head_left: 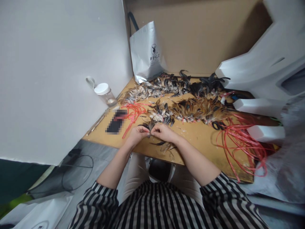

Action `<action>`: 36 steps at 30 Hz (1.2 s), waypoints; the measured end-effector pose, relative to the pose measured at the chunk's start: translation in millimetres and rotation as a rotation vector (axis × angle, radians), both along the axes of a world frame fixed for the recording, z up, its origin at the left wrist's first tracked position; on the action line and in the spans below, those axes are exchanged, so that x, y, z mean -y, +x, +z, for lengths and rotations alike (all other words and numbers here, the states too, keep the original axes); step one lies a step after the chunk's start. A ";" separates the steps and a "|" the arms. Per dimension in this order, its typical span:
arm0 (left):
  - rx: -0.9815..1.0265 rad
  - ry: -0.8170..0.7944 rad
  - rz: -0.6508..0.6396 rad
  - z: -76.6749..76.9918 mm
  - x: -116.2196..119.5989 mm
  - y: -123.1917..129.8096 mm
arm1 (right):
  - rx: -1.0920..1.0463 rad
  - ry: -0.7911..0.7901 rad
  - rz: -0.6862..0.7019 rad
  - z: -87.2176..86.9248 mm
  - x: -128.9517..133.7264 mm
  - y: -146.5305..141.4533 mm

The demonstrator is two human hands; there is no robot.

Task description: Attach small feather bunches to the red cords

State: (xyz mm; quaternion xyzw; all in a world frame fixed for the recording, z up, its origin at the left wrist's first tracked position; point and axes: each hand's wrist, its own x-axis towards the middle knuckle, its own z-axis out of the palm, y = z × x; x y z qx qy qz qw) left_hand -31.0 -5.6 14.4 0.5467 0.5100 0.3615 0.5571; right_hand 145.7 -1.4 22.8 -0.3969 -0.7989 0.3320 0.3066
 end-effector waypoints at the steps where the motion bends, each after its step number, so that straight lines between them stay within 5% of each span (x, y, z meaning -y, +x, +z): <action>1: 0.010 0.005 -0.005 0.1 0.7 0.5 | -0.030 -0.015 -0.022 0.1 -0.2 -0.9; 6: -0.032 0.138 -0.047 -1.1 4.4 4.2 | -0.069 -0.085 -0.071 -6.3 -1.0 -6.7; 15: -0.323 0.505 0.016 -27.0 5.2 4.8 | 0.187 0.083 -0.094 -16.4 -2.6 -7.4; 21: -0.576 0.742 0.064 -15.7 17.4 13.1 | 0.216 0.084 -0.116 -17.7 -4.7 -8.1; 36: -0.553 0.777 0.062 -17.6 16.0 6.9 | 0.074 -0.033 -0.107 -15.7 -7.5 -6.4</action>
